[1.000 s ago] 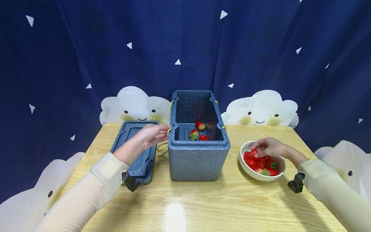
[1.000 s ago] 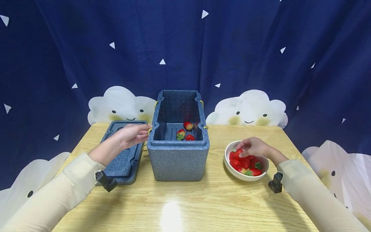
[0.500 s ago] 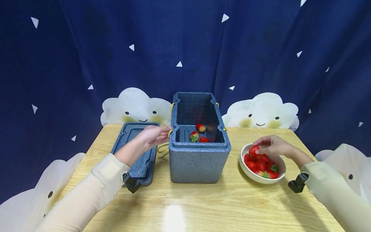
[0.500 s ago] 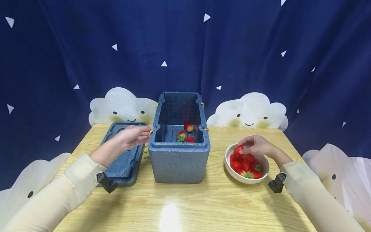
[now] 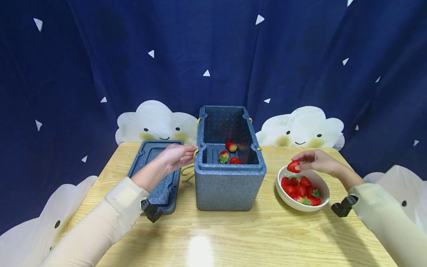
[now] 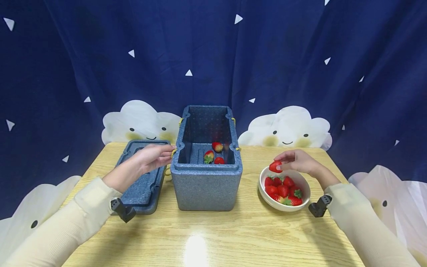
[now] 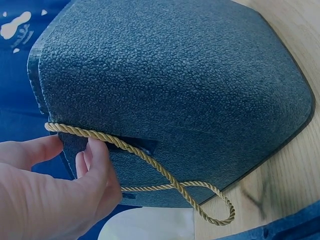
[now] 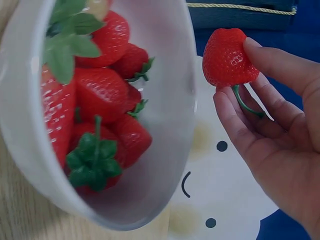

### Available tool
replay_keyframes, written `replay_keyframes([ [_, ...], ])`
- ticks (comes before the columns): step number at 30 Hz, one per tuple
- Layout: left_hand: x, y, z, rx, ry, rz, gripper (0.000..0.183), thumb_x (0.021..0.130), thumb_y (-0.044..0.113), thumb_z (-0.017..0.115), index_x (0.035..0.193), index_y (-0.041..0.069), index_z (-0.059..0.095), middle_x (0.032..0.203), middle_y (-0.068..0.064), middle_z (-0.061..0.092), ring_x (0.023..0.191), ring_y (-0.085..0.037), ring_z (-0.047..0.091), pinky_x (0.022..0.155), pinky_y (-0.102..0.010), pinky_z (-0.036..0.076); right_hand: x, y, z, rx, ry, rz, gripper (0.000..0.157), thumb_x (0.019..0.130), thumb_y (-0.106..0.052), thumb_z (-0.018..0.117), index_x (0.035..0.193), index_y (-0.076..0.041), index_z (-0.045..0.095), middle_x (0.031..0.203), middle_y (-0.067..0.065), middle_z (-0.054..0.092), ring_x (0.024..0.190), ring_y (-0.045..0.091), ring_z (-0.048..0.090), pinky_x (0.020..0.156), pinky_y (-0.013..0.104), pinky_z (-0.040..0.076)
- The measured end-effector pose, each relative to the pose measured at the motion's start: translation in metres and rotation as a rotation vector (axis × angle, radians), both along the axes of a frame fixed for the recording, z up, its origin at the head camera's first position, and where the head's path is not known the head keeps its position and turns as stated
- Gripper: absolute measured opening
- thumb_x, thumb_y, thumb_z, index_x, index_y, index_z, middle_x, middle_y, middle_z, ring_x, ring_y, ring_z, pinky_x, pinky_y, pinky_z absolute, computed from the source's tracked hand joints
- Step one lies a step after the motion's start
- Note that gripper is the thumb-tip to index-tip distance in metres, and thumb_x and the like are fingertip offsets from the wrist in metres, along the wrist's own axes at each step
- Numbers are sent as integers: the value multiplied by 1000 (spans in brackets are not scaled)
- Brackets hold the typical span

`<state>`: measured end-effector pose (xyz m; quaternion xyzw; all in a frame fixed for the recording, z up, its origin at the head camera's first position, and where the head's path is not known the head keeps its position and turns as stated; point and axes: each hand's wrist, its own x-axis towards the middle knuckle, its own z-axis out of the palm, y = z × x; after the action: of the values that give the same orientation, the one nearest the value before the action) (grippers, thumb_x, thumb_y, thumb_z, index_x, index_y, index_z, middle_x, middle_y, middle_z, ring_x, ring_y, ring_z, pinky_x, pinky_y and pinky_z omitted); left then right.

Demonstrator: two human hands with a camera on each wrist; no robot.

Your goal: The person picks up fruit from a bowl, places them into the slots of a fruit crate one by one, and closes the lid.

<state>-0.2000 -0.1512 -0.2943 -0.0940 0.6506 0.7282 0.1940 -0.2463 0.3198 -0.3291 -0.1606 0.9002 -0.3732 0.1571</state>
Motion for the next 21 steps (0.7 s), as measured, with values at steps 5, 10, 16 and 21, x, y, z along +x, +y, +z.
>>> replay_keyframes([
  [5,-1,0,0,-2,-6,1,47,99,11,49,141,-7,38,120,-11,51,106,-15,54,115,-35,40,-2,-1,5,-4,18,-24,42,84,-13,71,120,7,60,97,-5,72,84,-1,64,77,14,54],
  [10,0,0,0,8,-11,3,47,99,11,49,141,-7,38,119,-10,51,103,-14,55,115,-35,40,-5,-5,12,0,22,-38,43,85,-16,72,121,5,60,99,-1,73,84,-1,64,78,14,55],
  [16,1,-1,1,8,-4,-5,47,99,11,48,141,-7,37,126,-13,51,110,-16,55,115,-34,40,-10,-11,20,6,38,-31,43,86,-18,72,122,4,60,100,1,73,85,-1,63,78,13,55],
  [21,1,-1,1,-6,4,-14,46,99,11,48,141,-6,39,120,-10,53,102,-12,56,114,-34,41,-14,-17,29,-8,43,-22,43,85,-15,72,121,5,60,97,-3,73,84,-1,64,78,13,55],
])
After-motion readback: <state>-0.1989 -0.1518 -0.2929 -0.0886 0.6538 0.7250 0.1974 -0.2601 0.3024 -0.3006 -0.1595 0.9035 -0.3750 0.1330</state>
